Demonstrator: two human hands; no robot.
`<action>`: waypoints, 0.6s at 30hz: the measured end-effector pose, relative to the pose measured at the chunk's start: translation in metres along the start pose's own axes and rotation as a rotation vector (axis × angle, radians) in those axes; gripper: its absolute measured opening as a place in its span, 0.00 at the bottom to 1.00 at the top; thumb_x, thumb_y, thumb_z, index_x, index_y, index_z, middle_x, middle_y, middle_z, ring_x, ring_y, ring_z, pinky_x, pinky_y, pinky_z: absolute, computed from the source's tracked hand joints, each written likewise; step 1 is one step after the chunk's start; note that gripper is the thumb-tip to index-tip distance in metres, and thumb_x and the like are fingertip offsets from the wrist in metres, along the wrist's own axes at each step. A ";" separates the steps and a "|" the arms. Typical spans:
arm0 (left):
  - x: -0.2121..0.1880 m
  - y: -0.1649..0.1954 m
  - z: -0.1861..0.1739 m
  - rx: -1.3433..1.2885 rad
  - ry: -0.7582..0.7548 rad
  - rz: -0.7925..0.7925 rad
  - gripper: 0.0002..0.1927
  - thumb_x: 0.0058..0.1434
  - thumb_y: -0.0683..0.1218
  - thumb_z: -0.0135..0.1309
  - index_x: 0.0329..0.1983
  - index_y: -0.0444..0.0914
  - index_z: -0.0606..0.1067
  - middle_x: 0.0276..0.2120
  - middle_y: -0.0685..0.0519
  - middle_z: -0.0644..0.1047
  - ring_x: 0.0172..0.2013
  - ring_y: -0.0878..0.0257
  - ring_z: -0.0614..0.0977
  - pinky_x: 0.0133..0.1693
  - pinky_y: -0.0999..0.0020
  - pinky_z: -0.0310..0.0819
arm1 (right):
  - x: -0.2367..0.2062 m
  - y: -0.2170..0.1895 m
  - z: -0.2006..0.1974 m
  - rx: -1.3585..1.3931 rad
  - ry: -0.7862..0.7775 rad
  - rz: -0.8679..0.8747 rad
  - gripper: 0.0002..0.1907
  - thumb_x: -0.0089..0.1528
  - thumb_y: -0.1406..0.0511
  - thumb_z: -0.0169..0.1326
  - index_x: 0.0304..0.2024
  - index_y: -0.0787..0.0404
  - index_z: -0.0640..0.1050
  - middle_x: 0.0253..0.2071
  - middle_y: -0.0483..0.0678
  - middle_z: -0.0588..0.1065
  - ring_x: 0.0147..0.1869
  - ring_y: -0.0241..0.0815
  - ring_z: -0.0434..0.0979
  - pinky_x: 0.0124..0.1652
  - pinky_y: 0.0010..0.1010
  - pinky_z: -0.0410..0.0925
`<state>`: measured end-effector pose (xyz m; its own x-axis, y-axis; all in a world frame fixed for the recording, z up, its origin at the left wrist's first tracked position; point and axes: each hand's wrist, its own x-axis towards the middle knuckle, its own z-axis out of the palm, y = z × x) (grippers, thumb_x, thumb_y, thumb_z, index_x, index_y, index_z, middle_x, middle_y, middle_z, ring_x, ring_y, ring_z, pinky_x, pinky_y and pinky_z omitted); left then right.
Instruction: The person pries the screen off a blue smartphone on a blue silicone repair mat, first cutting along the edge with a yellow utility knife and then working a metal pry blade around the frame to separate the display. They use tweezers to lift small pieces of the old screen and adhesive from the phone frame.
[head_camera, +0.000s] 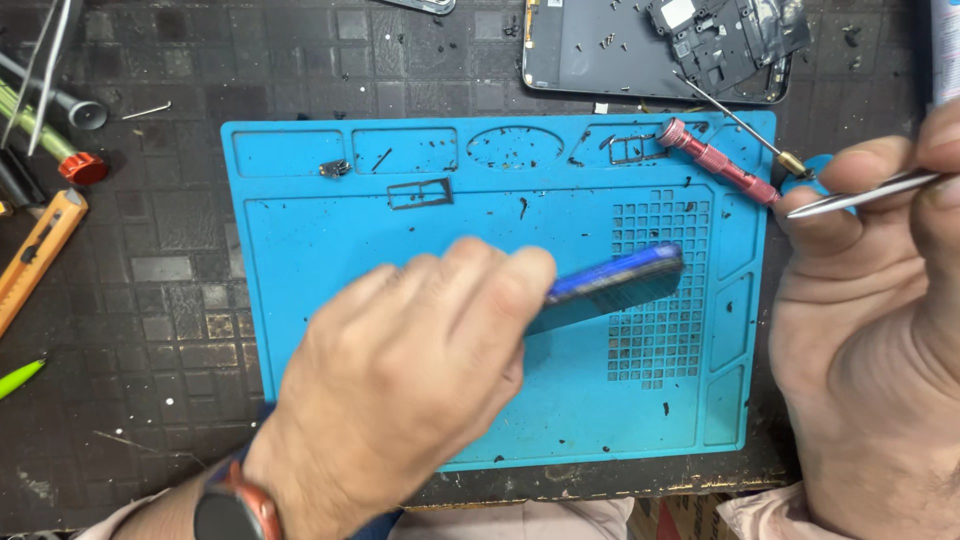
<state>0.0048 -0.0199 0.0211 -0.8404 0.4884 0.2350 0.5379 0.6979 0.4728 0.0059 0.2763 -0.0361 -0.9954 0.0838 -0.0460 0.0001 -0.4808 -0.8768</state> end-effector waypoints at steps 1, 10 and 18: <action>0.000 0.002 0.001 0.085 0.009 0.023 0.18 0.60 0.40 0.59 0.53 0.37 0.71 0.33 0.55 0.73 0.31 0.61 0.77 0.34 0.65 0.69 | 0.000 0.001 -0.002 0.004 0.004 -0.003 0.05 0.81 0.71 0.45 0.58 0.62 0.64 0.45 0.52 0.71 0.52 0.45 0.79 0.56 0.40 0.77; -0.005 -0.010 -0.007 -0.153 -0.117 -0.058 0.16 0.57 0.41 0.60 0.49 0.39 0.72 0.31 0.56 0.77 0.32 0.59 0.81 0.35 0.61 0.72 | -0.002 0.007 0.000 -0.002 0.002 -0.022 0.04 0.82 0.67 0.45 0.56 0.60 0.65 0.45 0.51 0.73 0.52 0.43 0.79 0.57 0.42 0.78; -0.002 -0.023 -0.016 -0.598 -0.247 -0.315 0.16 0.54 0.45 0.65 0.42 0.41 0.73 0.34 0.56 0.82 0.35 0.62 0.86 0.37 0.69 0.80 | -0.024 0.004 0.013 -0.076 -0.064 -0.040 0.05 0.82 0.64 0.46 0.55 0.59 0.66 0.44 0.50 0.74 0.51 0.41 0.79 0.58 0.43 0.79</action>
<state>-0.0071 -0.0457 0.0236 -0.8716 0.4652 -0.1547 0.0842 0.4531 0.8875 0.0286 0.2612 -0.0329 -0.9988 0.0445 0.0184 -0.0351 -0.4107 -0.9111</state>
